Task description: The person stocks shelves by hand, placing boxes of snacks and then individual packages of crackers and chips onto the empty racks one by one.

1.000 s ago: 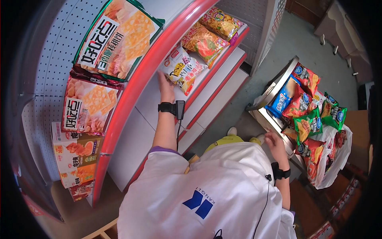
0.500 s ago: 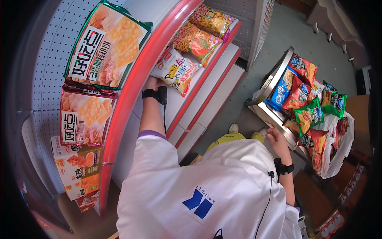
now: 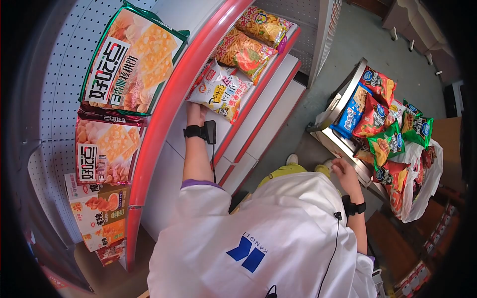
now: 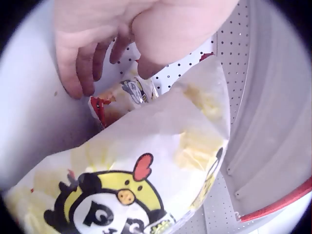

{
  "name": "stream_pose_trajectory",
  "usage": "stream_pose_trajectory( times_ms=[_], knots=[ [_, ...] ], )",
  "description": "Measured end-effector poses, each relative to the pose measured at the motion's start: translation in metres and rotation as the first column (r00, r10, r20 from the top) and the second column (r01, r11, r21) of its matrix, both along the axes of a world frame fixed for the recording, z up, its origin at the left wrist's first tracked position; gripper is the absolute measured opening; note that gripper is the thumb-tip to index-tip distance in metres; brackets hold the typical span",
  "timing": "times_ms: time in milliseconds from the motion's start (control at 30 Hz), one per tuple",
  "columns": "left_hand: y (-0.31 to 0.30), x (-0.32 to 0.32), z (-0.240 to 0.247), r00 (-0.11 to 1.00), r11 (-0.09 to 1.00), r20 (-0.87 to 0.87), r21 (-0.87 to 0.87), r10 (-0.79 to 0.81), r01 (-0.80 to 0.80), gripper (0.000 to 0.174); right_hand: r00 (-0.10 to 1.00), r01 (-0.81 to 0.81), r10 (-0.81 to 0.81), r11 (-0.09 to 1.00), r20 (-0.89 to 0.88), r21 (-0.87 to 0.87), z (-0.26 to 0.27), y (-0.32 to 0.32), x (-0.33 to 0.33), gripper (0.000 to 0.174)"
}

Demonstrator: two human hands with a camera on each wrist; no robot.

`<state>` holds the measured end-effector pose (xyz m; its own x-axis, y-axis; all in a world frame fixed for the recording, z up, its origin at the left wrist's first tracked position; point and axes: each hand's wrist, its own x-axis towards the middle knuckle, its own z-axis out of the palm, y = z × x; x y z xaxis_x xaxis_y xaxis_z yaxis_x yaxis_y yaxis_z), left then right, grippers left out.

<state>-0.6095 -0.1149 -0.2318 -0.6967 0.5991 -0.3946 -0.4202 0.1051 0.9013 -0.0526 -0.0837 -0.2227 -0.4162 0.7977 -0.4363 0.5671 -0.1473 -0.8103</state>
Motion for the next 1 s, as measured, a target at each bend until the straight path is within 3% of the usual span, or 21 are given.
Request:
stream_pose_trajectory(
  times_ms=[133, 233, 367, 467, 567, 633, 700, 767, 800, 833, 867, 900, 1000],
  knots=[
    [-0.011, 0.022, 0.006, 0.996, 0.995, -0.064, -0.073, 0.064, -0.068, 0.042, 1.000, 0.016, -0.016, 1.000, 0.000, -0.017, -0.002, 0.002, 0.007, 0.019],
    [-0.007, 0.042, -0.014, 0.998, 0.999, -0.050, -0.008, 0.049, -0.049, 0.044, 0.999, 0.017, -0.018, 1.000, 0.038, 0.025, 0.003, 0.002, 0.023, 0.019],
    [-0.029, 0.009, -0.007, 0.997, 0.997, -0.009, 0.032, 0.072, -0.071, 0.037, 0.998, -0.066, 0.066, 0.994, 0.001, 0.084, -0.012, 0.010, -0.001, 0.022],
    [-0.006, 0.018, -0.011, 0.996, 0.994, 0.007, -0.058, 0.090, -0.090, 0.033, 0.998, -0.050, 0.047, 0.996, 0.048, 0.079, -0.009, 0.016, 0.006, 0.022],
    [-0.024, 0.006, 0.021, 0.988, 0.983, -0.012, -0.097, 0.156, -0.156, 0.033, 0.995, -0.091, 0.096, 0.990, -0.035, 0.105, -0.019, 0.019, -0.013, 0.022],
    [-0.032, -0.016, 0.014, 0.988, 0.983, -0.027, -0.097, 0.155, -0.157, 0.034, 0.993, -0.092, 0.098, 0.991, -0.061, 0.093, -0.018, 0.017, -0.020, 0.022],
    [-0.030, -0.047, -0.021, 0.996, 0.998, 0.078, 0.058, -0.043, 0.038, 0.036, 0.996, -0.069, 0.074, 0.993, -0.052, 0.090, -0.015, 0.013, -0.011, 0.022],
    [-0.017, 0.000, -0.024, 0.984, 0.980, -0.058, 0.096, -0.170, 0.175, 0.036, 0.999, -0.051, 0.052, 0.999, -0.017, 0.017, -0.010, 0.004, 0.015, 0.022],
    [-0.051, -0.015, 0.008, 0.981, 0.992, -0.170, 0.061, -0.095, 0.107, 0.038, 0.997, -0.059, 0.063, 0.995, -0.054, 0.074, -0.009, -0.001, -0.012, 0.022],
    [-0.045, -0.009, 0.002, 0.981, 0.997, -0.178, -0.007, -0.081, 0.081, 0.036, 0.997, -0.048, 0.052, 0.997, -0.053, 0.064, -0.016, -0.007, -0.002, 0.020],
    [-0.044, -0.015, -0.026, 0.987, 0.997, -0.147, 0.044, -0.062, 0.069, 0.040, 0.997, -0.002, 0.002, 1.000, -0.082, -0.001, -0.015, -0.009, 0.009, 0.019],
    [-0.029, 0.011, -0.015, 0.996, 0.989, -0.083, 0.145, 0.033, -0.021, 0.044, 0.998, -0.010, 0.008, 0.999, -0.057, -0.036, -0.016, -0.007, 0.018, 0.019],
    [-0.007, 0.052, 0.000, 0.997, 0.998, -0.041, 0.005, 0.067, -0.067, 0.047, 0.997, 0.051, -0.056, 0.995, -0.060, -0.082, -0.014, -0.021, 0.037, 0.019]
  ],
)
